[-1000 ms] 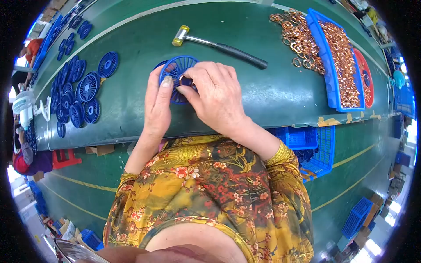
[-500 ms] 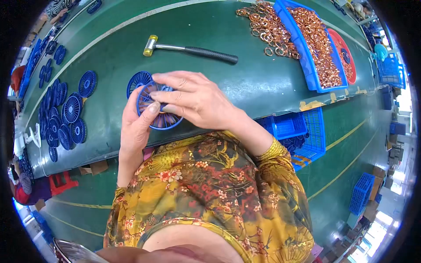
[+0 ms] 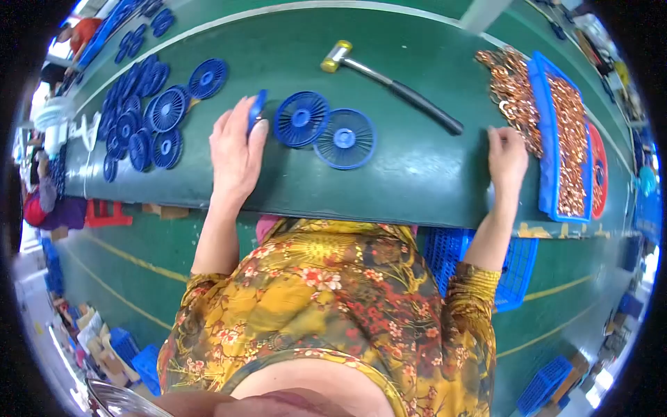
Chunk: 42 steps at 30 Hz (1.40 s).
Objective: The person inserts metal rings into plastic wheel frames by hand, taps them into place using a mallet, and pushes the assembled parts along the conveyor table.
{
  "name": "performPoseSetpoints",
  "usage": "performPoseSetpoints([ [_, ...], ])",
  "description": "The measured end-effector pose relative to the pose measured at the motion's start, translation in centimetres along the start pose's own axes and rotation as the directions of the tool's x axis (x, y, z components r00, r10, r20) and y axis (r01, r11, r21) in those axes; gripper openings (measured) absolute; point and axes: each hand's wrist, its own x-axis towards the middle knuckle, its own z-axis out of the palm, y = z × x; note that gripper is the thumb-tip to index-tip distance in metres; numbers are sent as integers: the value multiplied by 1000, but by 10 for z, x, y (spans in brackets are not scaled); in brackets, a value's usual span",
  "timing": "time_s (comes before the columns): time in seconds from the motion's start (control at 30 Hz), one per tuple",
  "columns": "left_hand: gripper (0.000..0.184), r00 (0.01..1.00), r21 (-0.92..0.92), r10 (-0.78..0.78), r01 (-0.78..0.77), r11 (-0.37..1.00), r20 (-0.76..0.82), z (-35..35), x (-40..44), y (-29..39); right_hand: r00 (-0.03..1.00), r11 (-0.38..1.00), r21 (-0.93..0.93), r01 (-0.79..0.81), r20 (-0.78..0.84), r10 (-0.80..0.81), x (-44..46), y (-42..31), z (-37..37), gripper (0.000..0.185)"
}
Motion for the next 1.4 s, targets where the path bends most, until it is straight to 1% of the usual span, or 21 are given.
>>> performPoseSetpoints([
  [0.03, 36, 995, 41, 89, -87, 995, -50, 2, 2, -6, 997, 996, 52, -76, 27, 75, 0, -5, -2, 26],
  [0.1, 37, 994, 28, 78, -76, 997, -72, -2, 14, -21, 995, 987, 132, -97, 8, 96, 5, -1, 0, 30],
  [0.13, 38, 994, 12, 78, -78, 997, -82, -3, 23, -29, 995, 994, -44, -100, -5, 100, 8, 4, 1, 34],
  [0.23, 50, 994, 38, 22, -18, 999, -107, 2, 58, -66, 992, 944, -315, -97, -113, 64, 12, 14, 9, 39],
  [0.3, 56, 997, 216, 25, -8, 976, -75, 13, 75, -96, 983, 974, -220, -54, -182, 13, 2, 5, 6, 33],
  [0.33, 60, 1000, 246, -12, 18, 969, -26, 16, 79, -109, 987, 964, -261, -54, -157, 13, -3, 4, 7, 31],
  [0.4, 46, 999, 400, -35, 31, 916, 2, 31, 88, -136, 988, 971, -240, -22, -153, -16, -12, 1, 10, 26],
  [0.5, 38, 985, 353, -161, 173, 920, -63, 17, 87, -114, 982, 994, 37, 104, -163, -96, -23, -19, -4, 14],
  [0.57, 34, 951, 213, -269, 297, 931, -152, 8, 84, -102, 968, 937, 306, 167, -232, -96, -33, -43, -13, 9],
  [0.6, 31, 953, 111, -211, 239, 965, -219, 5, 79, -95, 955, 908, 367, 204, -278, -102, -38, -50, -14, 11],
  [0.67, 26, 926, -62, -113, 97, 993, -360, 0, 65, -70, 910, 875, 356, 328, -368, -192, -44, -61, -15, 11],
  [0.7, 22, 918, -176, -178, 121, 977, -354, -2, 58, -48, 882, 852, 352, 388, -409, -233, -47, -66, -15, 11],
  [0.77, 22, 930, -323, -118, 0, 946, -348, -3, 42, -11, 808, 820, 257, 511, -469, -356, -49, -79, -17, 15],
  [0.83, 21, 953, -583, -116, -72, 810, -278, 6, 26, 23, 754, 772, 226, 595, -490, -438, -54, -98, -23, 17],
  [0.9, 19, 977, -862, -208, 142, 487, 44, 9, 11, 57, 686, 694, 217, 686, -510, -519, -57, -117, -24, 22],
  [0.97, 21, 945, -922, -166, 314, 225, 282, 8, 7, 81, 633, 607, 243, 757, -504, -587, -63, -135, -27, 23],
  [1.07, 26, 954, -893, -97, 299, 335, 283, 30, 4, 83, 581, 522, 274, 808, -518, -628, -71, -155, -26, 27],
  [1.1, 27, 953, -904, -86, 304, 300, 292, 30, 3, 88, 567, 505, 273, 819, -521, -638, -73, -160, -25, 27],
  [1.17, 27, 949, -920, -66, 315, 232, 308, 26, 1, 97, 588, 518, 287, 806, -487, -646, -74, -165, -23, 24],
  [1.3, 25, 971, -913, 37, 209, 351, 236, 24, -4, 99, 696, 616, 324, 718, -330, -638, -75, -172, -19, 16],
  [1.4, 23, 968, -919, 50, 218, 328, 247, 31, -8, 98, 753, 664, 360, 655, -236, -615, -78, -173, -14, 14],
])
